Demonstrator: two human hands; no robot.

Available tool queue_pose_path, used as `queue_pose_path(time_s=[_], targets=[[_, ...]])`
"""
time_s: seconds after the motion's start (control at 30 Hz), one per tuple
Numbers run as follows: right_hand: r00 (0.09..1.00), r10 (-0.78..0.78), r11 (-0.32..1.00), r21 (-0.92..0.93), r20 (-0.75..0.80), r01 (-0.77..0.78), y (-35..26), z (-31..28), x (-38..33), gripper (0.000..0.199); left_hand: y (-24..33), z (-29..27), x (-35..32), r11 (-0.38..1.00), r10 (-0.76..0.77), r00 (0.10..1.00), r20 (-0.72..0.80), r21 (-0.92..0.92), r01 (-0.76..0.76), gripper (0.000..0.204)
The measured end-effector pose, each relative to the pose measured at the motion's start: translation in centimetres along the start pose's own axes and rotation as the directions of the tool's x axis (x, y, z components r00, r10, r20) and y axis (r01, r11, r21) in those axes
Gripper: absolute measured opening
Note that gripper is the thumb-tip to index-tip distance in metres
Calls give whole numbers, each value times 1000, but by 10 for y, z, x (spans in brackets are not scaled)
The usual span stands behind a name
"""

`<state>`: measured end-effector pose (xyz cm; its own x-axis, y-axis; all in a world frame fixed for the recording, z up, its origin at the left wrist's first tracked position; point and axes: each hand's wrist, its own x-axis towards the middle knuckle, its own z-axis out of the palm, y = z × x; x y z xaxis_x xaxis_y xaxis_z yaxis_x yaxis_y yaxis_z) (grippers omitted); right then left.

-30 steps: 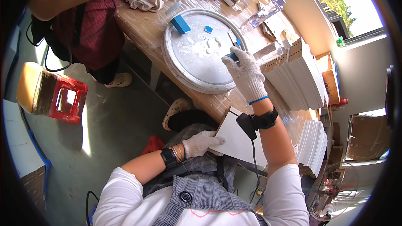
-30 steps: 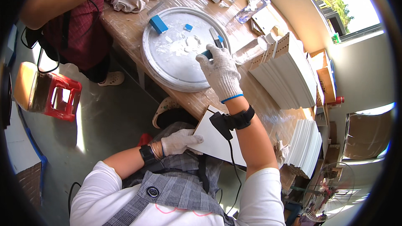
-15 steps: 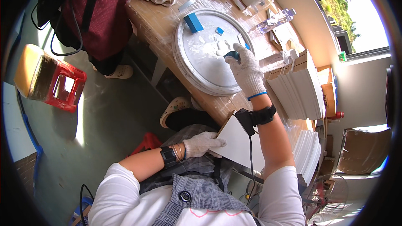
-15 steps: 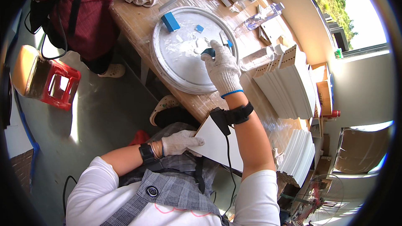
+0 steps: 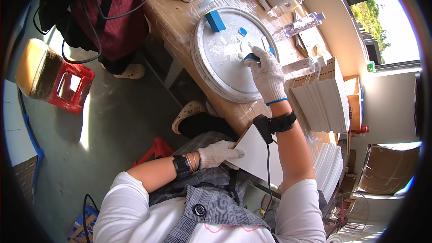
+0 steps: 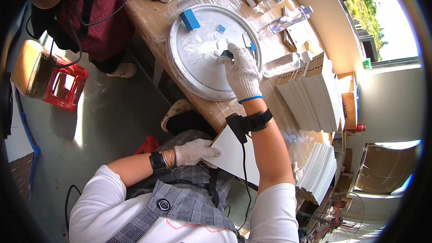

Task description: Cleaning and buffing white furniture panels with a cloth and a blue applicator sponge.

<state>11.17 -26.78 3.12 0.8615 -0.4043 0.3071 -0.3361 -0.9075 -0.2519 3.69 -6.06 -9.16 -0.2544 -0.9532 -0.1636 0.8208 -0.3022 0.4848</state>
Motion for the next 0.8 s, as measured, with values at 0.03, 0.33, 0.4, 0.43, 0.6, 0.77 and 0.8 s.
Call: queue_pose_path(time_s=[0.03, 0.33, 0.4, 0.43, 0.6, 0.77, 0.8], targets=[[1000, 0, 1000, 0, 1, 0, 1, 0, 0, 35, 0, 0, 0, 1000, -1, 1000, 1, -2, 1, 43], [999, 37, 999, 6, 25, -38, -5, -5, 5, 36, 2, 0, -1, 1000, -3, 1000, -4, 5, 3, 44], [998, 52, 998, 27, 39, -53, 0, -3, 5, 36, 2, 0, -1, 1000, -3, 1000, -1, 4, 3, 44], [998, 55, 998, 24, 41, -56, 2, -3, 4, 36, 2, 0, 0, 1000, -5, 1000, 4, 2, 5, 44], [1000, 9, 999, 53, 24, -10, 0, -3, 4, 36, 3, 1, -1, 1000, -7, 1000, 0, -1, 7, 45], [997, -81, 996, -28, 8, 81, -1, -5, 2, 36, 3, 1, -1, 1000, -9, 1000, -7, 7, 9, 45], [997, -71, 994, -80, 23, 73, -2, -6, 1, 35, 3, 1, -1, 1000, -6, 1000, -2, 1, 6, 45]])
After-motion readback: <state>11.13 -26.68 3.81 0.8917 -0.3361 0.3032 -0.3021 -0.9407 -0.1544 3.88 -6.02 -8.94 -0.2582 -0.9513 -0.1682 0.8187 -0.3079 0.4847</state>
